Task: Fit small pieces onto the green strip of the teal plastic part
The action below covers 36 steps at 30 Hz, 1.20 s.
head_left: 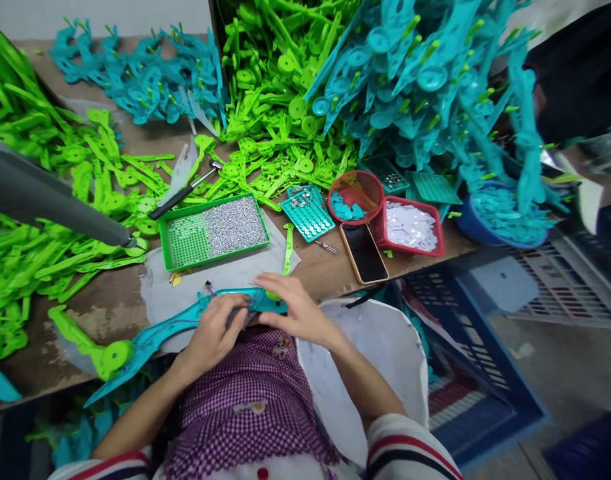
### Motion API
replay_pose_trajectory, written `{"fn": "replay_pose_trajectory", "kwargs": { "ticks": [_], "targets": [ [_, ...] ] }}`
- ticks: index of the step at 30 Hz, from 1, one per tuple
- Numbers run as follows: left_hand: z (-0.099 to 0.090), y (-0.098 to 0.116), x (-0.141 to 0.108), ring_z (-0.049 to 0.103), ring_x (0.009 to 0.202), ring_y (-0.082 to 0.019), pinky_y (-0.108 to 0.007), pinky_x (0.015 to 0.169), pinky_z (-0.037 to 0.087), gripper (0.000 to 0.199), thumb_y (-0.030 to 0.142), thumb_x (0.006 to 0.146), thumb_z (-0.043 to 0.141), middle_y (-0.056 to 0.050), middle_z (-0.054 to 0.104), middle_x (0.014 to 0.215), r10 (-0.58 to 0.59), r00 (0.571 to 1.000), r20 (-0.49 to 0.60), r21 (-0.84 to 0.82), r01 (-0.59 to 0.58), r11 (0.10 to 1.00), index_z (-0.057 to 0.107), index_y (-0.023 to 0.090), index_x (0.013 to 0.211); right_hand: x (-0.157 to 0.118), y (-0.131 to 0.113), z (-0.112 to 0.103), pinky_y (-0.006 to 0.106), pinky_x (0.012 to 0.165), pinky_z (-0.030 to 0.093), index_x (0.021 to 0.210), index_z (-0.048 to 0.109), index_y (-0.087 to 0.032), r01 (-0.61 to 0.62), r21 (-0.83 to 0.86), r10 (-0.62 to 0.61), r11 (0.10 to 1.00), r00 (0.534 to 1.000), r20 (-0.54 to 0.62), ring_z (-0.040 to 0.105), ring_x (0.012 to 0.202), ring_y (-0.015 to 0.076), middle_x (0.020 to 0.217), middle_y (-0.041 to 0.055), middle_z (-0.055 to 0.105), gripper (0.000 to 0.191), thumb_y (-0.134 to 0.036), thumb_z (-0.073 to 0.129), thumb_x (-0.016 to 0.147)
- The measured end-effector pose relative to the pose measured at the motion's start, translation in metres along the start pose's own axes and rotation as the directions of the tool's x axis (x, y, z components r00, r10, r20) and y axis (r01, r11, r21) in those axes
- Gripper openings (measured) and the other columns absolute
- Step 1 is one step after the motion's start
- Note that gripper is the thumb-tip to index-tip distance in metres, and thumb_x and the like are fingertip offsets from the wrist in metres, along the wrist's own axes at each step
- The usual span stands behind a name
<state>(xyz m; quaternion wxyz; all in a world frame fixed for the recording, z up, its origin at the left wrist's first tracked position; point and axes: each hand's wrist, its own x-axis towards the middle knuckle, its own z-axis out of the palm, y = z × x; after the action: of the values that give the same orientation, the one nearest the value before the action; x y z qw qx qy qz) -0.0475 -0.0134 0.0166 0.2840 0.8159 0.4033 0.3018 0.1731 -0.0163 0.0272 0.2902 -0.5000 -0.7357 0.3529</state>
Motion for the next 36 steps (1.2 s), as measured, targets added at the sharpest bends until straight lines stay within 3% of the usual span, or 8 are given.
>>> {"fn": "replay_pose_trajectory", "kwargs": {
  "ticks": [5,12,18,23,29,31,34,36],
  "targets": [
    [-0.016,0.011,0.002,0.065,0.089,-0.016,-0.027,0.081,0.050,0.010,0.021,0.095,0.047,-0.004,0.069,0.094,-0.047,0.998,0.048,-0.091,0.052,0.995,0.057,0.020,0.094,-0.011,-0.009,0.003,0.025,0.072,0.047,0.091,0.066,-0.018,-0.074,0.230,0.054,0.970,0.994,0.093,0.063,0.076,0.0144,0.080,0.0041,0.068,0.043,-0.052,0.040,0.096],
    [-0.013,0.009,0.003,0.065,0.081,-0.015,-0.025,0.074,0.050,0.016,0.025,0.095,0.044,-0.002,0.067,0.085,-0.113,0.978,0.176,-0.220,0.151,0.964,0.057,0.020,0.086,-0.021,0.006,-0.014,0.025,0.073,0.049,0.083,0.062,-0.018,-0.110,0.278,0.077,0.954,0.989,0.124,0.064,0.076,0.0141,0.081,0.0035,0.069,0.034,-0.047,0.048,0.095],
    [0.008,0.000,0.019,0.065,0.079,-0.019,-0.031,0.074,0.050,0.017,0.028,0.094,0.043,-0.004,0.067,0.085,-0.108,0.987,0.117,-0.004,0.109,0.994,0.057,0.020,0.088,-0.004,0.033,0.005,0.035,0.092,0.048,0.090,0.060,-0.020,-0.138,-0.025,0.133,0.990,0.980,-0.147,0.065,0.106,0.0206,0.119,0.0121,0.068,0.023,-0.034,0.043,0.098],
    [0.014,-0.009,0.021,0.065,0.077,-0.018,-0.030,0.072,0.049,0.015,0.026,0.093,0.042,-0.002,0.066,0.082,-0.090,0.991,0.098,0.056,0.085,0.995,0.056,0.021,0.088,-0.018,0.032,0.019,0.032,0.083,0.051,0.094,0.062,-0.022,-0.144,-0.070,0.128,0.987,0.973,-0.194,0.068,0.095,0.0194,0.102,0.0081,0.073,0.024,-0.035,0.042,0.098],
    [0.010,-0.007,0.030,0.066,0.086,-0.019,-0.032,0.078,0.051,0.014,0.025,0.092,0.043,-0.004,0.068,0.088,-0.116,0.988,0.102,0.043,0.113,0.993,0.055,0.021,0.087,-0.019,0.014,0.009,0.027,0.067,0.048,0.086,0.065,-0.021,-0.153,0.288,0.257,0.945,0.893,-0.369,0.062,0.070,0.0152,0.074,0.0019,0.067,0.027,-0.046,0.056,0.090],
    [0.007,-0.004,0.036,0.065,0.101,-0.022,-0.037,0.087,0.051,0.015,0.027,0.092,0.045,-0.009,0.067,0.108,-0.124,0.989,0.084,0.087,0.116,0.989,0.056,0.020,0.098,-0.012,0.017,0.007,0.025,0.059,0.045,0.083,0.063,-0.020,-0.184,0.462,0.359,0.867,0.875,-0.325,0.057,0.060,0.0128,0.065,-0.0013,0.063,0.029,-0.050,0.064,0.083],
    [0.006,0.006,0.043,0.048,0.131,-0.027,-0.046,0.105,0.043,0.046,0.035,0.089,0.057,-0.015,0.051,0.141,-0.035,0.993,0.111,0.126,0.021,0.992,0.048,0.019,0.131,-0.008,0.019,0.008,0.023,0.052,0.041,0.073,0.059,-0.020,-0.218,0.611,0.421,0.761,0.882,-0.209,0.052,0.054,0.0106,0.058,-0.0037,0.058,0.036,-0.054,0.071,0.074],
    [0.009,0.013,0.050,0.046,0.134,-0.027,-0.050,0.110,0.038,0.051,0.036,0.090,0.058,-0.013,0.054,0.140,0.076,0.986,0.151,0.091,-0.091,0.992,0.046,0.022,0.137,-0.008,0.018,0.010,0.023,0.051,0.041,0.072,0.057,-0.020,-0.221,0.676,0.421,0.703,0.896,-0.145,0.051,0.051,0.0097,0.056,-0.0048,0.056,0.039,-0.055,0.074,0.071]
  ]
}}
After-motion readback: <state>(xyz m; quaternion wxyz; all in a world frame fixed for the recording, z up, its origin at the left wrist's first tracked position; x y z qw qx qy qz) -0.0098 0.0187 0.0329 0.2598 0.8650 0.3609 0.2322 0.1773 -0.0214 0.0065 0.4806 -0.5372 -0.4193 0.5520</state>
